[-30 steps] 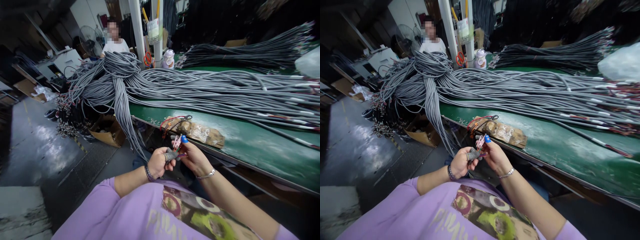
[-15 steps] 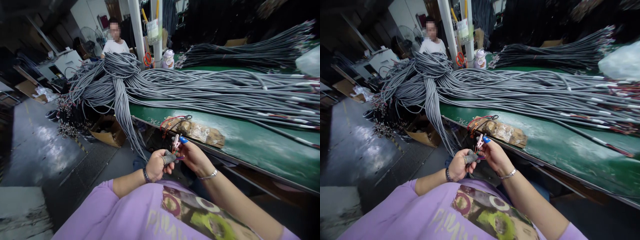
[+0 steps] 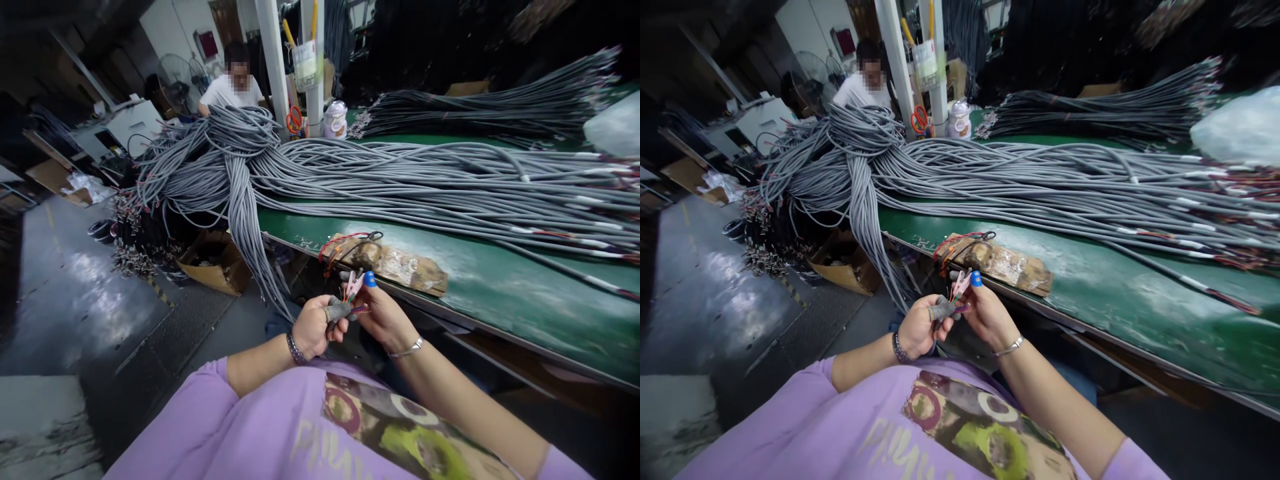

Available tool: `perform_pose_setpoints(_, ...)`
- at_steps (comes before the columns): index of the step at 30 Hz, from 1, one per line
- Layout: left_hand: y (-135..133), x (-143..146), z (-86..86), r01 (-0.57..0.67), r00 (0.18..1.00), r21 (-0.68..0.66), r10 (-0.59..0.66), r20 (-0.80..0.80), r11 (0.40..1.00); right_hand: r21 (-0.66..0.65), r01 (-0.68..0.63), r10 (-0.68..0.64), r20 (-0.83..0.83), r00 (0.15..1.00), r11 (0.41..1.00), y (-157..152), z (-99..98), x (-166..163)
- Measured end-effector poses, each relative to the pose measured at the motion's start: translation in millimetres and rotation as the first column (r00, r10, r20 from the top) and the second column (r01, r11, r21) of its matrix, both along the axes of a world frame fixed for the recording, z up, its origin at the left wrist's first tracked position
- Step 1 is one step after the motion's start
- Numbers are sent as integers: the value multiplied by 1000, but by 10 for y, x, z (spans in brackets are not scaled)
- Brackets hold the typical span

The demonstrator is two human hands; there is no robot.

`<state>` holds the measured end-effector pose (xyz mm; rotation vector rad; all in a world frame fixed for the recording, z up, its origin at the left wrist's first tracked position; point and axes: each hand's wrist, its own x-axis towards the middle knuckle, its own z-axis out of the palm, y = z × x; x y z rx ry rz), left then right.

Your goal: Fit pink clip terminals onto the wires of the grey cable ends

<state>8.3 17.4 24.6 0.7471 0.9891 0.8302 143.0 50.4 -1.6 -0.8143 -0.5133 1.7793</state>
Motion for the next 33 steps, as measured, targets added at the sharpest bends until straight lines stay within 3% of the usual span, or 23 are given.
perform_pose_setpoints(11, -19, -7, -3, 22, 999, 5, -21, -33, 1000, -1, 20, -20, -81, 997, 1000, -35, 26, -9)
perform_pose_setpoints(15, -74, -36, -13, 32, 997, 75, -27, -67, 997, 0, -98, 98, -89, 991, 995, -102, 64, 62)
perform_pose_setpoints(21, -116, -56, -70, 4, 991, 158, 17, -130, 987, 91, -303, 291, 124, 949, 949, -242, 117, 185)
perform_pose_setpoints(24, -119, -61, -112, 28, 985, 198, 7, -171, 980, 114, -298, 257, 276, 926, 948, -277, 144, 202)
perform_pose_setpoints(27, -110, -79, -136, 133, 972, 214, -85, -219, 968, 150, -274, 193, 410, 891, 950, -291, 185, 196)
perform_pose_setpoints(30, -96, -102, -125, 226, 956, 181, -182, -231, 957, 176, -292, 176, 484, 858, 940, -306, 224, 187)
perform_pose_setpoints(33, -90, -115, -108, 227, 956, 171, -186, -229, 959, 186, -284, 151, 519, 842, 941, -325, 235, 177)
